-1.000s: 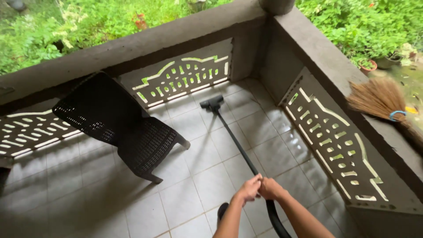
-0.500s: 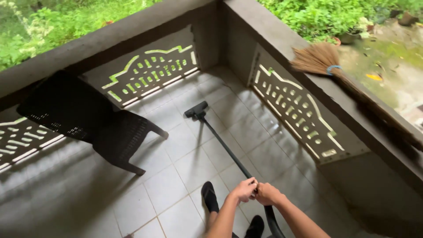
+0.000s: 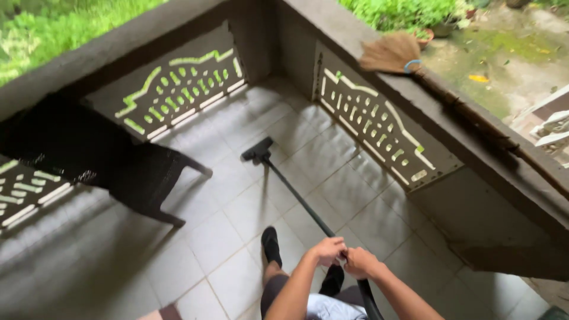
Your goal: The person vacuums the tiled floor of a balcony, maneuvering around a chair before moving the chair by hand to vacuum the area underneath it.
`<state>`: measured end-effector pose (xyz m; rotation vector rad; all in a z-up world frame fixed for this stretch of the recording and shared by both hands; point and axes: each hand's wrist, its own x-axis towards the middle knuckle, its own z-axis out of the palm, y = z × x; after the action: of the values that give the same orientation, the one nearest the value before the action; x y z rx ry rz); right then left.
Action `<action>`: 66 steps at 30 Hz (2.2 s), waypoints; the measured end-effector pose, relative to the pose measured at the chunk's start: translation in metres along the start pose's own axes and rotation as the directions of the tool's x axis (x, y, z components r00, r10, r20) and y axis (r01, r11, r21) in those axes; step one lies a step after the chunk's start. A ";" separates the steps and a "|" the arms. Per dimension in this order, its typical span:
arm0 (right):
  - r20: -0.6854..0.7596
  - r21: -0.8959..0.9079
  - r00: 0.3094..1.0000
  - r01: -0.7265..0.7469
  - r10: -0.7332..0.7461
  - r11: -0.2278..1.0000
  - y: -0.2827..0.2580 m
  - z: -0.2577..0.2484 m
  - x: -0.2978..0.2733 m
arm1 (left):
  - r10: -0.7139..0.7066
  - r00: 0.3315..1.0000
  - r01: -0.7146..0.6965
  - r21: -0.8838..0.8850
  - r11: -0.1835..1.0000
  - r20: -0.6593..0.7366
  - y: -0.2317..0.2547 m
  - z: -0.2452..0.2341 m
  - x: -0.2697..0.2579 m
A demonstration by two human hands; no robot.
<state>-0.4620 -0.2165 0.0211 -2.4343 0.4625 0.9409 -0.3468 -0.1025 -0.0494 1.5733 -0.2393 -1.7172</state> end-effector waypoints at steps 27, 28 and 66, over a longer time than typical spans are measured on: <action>-0.125 -0.200 0.960 0.222 -0.250 0.954 -0.253 -0.153 0.362 | 0.218 0.888 -0.362 -0.325 0.874 -0.404 0.068 -0.341 -0.095; -0.101 -0.214 0.970 0.196 -0.222 0.957 -0.268 -0.166 0.358 | 0.211 0.888 -0.359 -0.330 0.873 -0.410 0.073 -0.345 -0.100; 0.078 -0.244 0.996 -0.016 0.036 0.970 -0.029 -0.010 0.009 | 0.096 0.995 -0.097 0.031 0.995 0.018 -0.016 -0.008 0.019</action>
<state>-0.4362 -0.1991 0.0308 -2.5993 0.3698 1.1643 -0.3445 -0.1003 -0.0753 1.5460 -0.3470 -1.6594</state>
